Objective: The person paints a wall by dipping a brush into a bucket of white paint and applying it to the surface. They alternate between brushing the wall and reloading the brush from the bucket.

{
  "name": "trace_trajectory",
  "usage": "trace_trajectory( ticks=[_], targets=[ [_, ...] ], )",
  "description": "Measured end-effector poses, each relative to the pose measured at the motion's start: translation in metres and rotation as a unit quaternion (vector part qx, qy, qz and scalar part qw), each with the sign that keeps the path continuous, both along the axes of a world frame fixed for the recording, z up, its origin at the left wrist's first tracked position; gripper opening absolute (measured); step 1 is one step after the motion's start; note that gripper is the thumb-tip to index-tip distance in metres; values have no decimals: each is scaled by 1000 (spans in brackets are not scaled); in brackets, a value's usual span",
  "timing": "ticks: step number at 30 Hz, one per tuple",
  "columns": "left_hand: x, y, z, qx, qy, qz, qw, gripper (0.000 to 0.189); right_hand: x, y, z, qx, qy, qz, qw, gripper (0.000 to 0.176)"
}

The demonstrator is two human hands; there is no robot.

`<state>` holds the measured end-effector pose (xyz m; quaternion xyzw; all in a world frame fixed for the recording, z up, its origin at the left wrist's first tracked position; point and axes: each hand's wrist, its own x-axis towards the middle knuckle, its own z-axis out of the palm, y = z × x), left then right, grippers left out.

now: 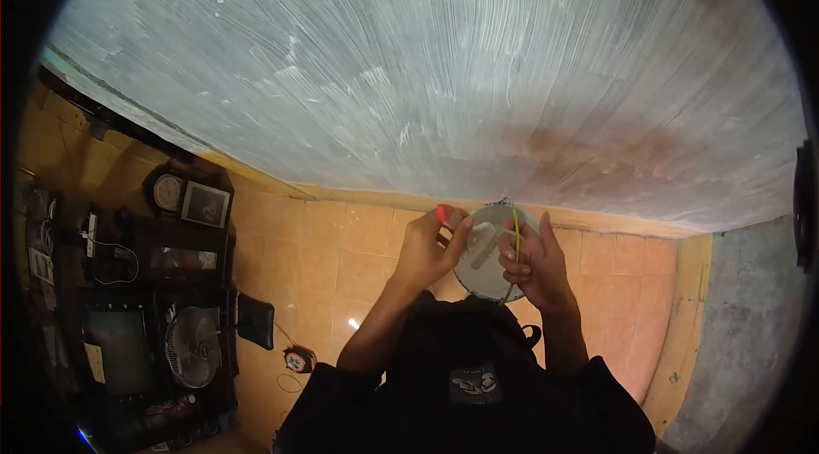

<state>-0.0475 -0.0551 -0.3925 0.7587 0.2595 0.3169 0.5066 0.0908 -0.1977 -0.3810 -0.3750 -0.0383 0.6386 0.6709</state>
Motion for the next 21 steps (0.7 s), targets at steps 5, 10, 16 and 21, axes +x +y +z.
trace_trajectory(
  ticks=[5, 10, 16, 21],
  targets=[
    [21, 7, -15, 69, 25, -59, 996, 12, 5, 0, 6, 15, 6, -26, 1000, 73],
    [32, 10, -16, 126, 42, -96, 986, 11, 7, 3, 16, 31, 1, -48, 998, 78],
    [36, 12, -26, 163, 57, -94, 981, 11, 6, 7, 22, 53, -7, -48, 997, 82],
    [33, 13, -32, 169, 57, -86, 980, 14, 4, 11, 22, 48, -6, -46, 998, 81]
  ],
)
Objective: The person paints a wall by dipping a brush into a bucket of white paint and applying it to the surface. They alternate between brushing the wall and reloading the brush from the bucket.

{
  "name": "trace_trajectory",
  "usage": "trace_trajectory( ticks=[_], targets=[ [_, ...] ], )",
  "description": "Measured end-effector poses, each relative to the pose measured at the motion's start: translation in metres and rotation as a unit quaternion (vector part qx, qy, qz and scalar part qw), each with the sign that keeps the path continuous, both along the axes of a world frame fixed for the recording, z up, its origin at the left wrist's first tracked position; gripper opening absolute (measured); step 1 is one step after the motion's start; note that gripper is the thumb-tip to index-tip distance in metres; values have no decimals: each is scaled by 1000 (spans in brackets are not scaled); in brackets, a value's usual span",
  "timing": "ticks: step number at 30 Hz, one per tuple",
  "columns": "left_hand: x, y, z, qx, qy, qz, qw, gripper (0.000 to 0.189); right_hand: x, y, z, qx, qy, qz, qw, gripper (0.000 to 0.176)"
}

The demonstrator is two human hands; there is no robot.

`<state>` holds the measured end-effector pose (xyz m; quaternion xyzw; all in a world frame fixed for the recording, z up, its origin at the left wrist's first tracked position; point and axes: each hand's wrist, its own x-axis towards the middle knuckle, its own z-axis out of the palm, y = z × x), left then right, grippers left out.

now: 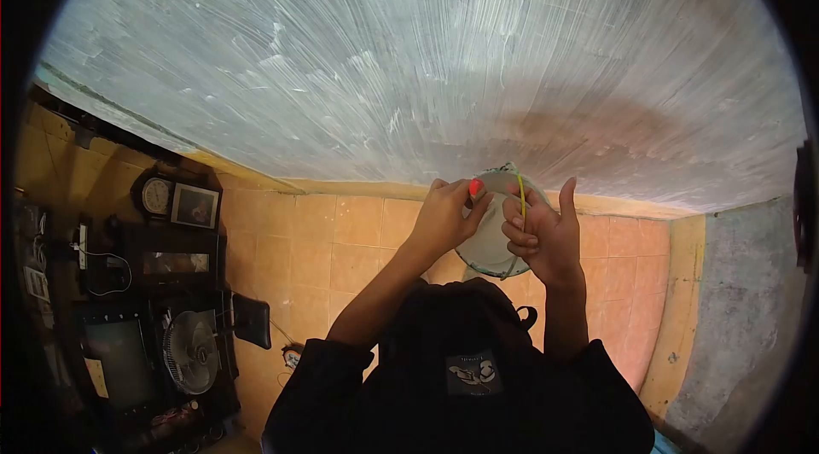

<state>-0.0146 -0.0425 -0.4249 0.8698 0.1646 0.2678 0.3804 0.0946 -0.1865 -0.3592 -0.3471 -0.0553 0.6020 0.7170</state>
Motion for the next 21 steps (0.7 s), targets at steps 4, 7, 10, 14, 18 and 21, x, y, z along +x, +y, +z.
trace_trajectory(
  ticks=[4, 7, 10, 14, 18, 21],
  targets=[
    [-3, 1, -7, 12, -3, 17, 1000, 17, -2, 4, -2, -3, 3, 10, 1000, 80],
    [-6, 2, -12, 20, -1, 26, 999, 16, -2, 5, -6, 2, 5, 19, 1000, 78],
    [-9, 1, -15, 27, 3, 40, 999, 15, -2, 4, -9, 8, 8, 33, 999, 75],
    [-12, 0, -18, 29, 13, 50, 998, 15, -5, 4, -11, 7, 8, 38, 999, 73],
    [-15, -2, -19, 29, 4, 55, 998, 12, -6, 5, -11, 7, 10, 40, 999, 72],
    [-17, -3, -12, 21, -19, 70, 997, 11, -4, 5, -13, 10, 13, 41, 999, 71]
  ],
)
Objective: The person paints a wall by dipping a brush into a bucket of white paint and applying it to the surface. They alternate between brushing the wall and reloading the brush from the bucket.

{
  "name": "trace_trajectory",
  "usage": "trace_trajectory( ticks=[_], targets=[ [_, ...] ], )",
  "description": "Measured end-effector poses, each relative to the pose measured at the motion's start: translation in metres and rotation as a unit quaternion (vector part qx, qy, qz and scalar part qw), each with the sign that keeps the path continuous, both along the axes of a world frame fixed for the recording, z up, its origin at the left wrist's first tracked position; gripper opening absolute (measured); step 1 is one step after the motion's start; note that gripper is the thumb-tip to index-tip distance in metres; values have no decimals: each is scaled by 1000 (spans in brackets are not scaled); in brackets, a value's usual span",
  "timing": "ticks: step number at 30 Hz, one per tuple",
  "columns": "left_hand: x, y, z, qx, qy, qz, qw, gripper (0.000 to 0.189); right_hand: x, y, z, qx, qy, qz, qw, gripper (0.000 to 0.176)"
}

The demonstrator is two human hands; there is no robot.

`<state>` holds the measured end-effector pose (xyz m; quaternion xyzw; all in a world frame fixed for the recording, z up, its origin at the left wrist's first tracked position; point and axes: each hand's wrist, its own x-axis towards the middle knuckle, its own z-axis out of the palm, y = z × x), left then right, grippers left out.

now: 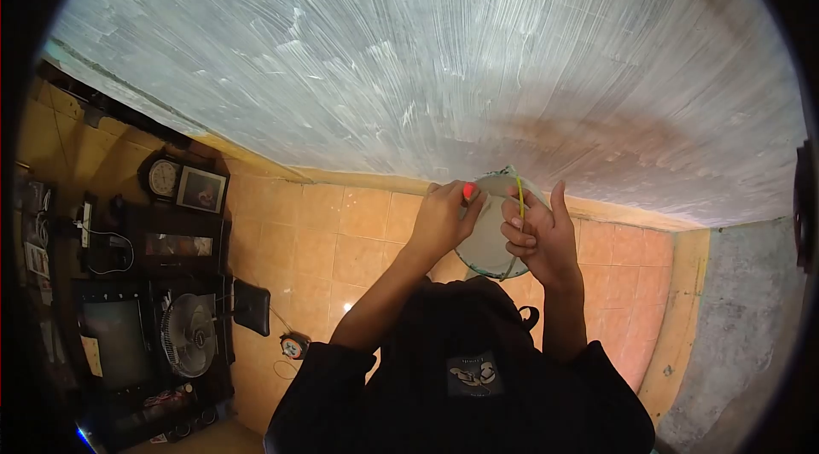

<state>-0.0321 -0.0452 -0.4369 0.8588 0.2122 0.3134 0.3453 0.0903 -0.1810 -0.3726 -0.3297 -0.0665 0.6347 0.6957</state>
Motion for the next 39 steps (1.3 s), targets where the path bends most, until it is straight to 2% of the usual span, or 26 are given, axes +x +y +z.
trace_trajectory(
  ticks=[4, 10, 12, 15, 21, 26, 29, 35, 39],
  targets=[
    [-4, 0, 12, 34, -19, 21, 999, 11, -1, 1, -2, -7, -3, -5, 1000, 69],
    [-12, -12, 9, 103, -31, 25, 994, 19, -9, 2, -6, -21, -13, -31, 999, 51],
    [-15, -14, 6, 108, -29, 35, 993, 20, -14, 3, -4, -64, -37, -54, 996, 38],
    [-16, -15, 4, 112, -35, 59, 991, 22, -16, 4, -1, -84, -47, -55, 994, 28],
    [-19, -3, 4, 97, -69, 101, 988, 25, -22, 10, 8, -89, -59, -68, 992, 17],
    [-28, 4, 8, 86, -49, 92, 991, 25, -23, 16, 3, -69, -46, -67, 994, 14],
    [-44, 16, 10, 42, -9, -42, 998, 26, -24, 24, -17, -65, -40, -67, 995, 13],
    [-65, 33, 19, -19, -25, -48, 998, 23, -30, 31, -48, -121, -31, -80, 989, 15],
    [-67, 50, 5, 4, -39, -36, 999, 25, -26, 30, -60, -122, -23, -124, 985, 18]
  ],
)
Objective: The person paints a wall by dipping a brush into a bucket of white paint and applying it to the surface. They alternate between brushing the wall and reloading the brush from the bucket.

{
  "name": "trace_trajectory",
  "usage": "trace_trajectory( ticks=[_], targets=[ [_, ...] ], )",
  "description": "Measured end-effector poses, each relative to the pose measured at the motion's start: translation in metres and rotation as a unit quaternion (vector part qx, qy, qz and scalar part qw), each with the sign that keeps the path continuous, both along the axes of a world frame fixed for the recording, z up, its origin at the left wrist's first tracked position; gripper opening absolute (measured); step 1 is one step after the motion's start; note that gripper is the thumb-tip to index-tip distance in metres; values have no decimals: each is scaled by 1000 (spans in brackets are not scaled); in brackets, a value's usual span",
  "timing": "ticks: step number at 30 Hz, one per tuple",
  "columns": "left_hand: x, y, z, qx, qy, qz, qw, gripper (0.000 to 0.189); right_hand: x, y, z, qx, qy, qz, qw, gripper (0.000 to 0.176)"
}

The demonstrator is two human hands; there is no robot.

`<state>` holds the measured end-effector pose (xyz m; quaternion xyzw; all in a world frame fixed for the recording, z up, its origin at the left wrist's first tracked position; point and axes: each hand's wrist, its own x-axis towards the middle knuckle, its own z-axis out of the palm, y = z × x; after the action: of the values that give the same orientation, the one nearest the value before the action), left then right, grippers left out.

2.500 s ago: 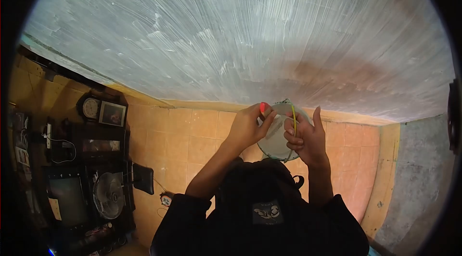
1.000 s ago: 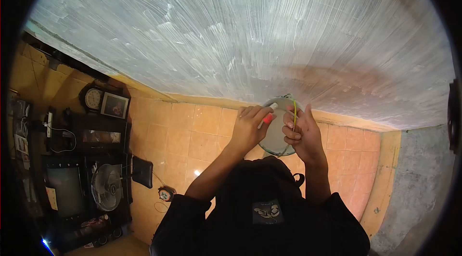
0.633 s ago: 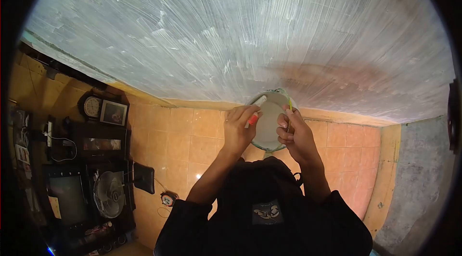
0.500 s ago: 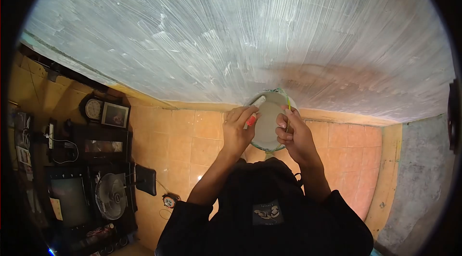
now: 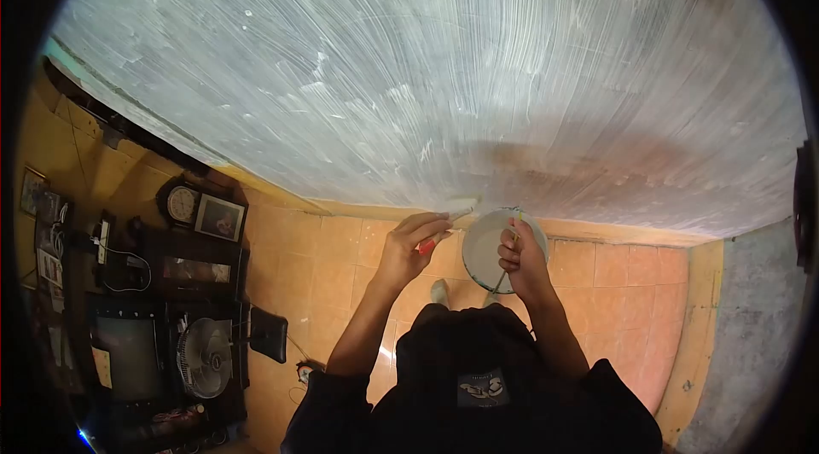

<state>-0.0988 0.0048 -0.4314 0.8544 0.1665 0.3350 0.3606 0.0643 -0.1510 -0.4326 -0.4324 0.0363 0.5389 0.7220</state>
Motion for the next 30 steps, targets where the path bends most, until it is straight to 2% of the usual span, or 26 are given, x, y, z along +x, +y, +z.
trace_trajectory(
  ticks=[3, 5, 8, 11, 14, 18, 21, 27, 30],
  targets=[
    [12, 18, -24, 29, -1, 17, 999, 25, 0, -3, -6, -14, -16, -12, 1000, 20],
    [23, 32, -49, 136, 22, 19, 990, 25, -1, -7, -9, -20, -26, -15, 999, 21],
    [38, 52, -88, 191, 26, -2, 981, 24, 0, -12, -10, -10, -36, -16, 999, 19],
    [45, 66, -98, 210, 30, -1, 977, 26, 1, -18, -8, -7, -43, -27, 999, 20],
    [46, 80, -84, 234, 16, 11, 972, 25, -1, -20, -7, -24, -38, -37, 998, 24],
    [44, 90, -24, 253, -7, 2, 967, 30, -6, -19, -10, -41, -35, -34, 998, 24],
    [36, 95, 52, 316, -17, 18, 948, 32, -8, -20, -16, -43, -28, -32, 998, 24],
    [43, 104, 190, 404, -158, 51, 900, 28, -5, -19, -19, -36, -20, -32, 999, 23],
    [48, 106, 245, 424, -189, 57, 884, 25, -4, -19, -15, -29, -16, -36, 999, 23]
  ],
)
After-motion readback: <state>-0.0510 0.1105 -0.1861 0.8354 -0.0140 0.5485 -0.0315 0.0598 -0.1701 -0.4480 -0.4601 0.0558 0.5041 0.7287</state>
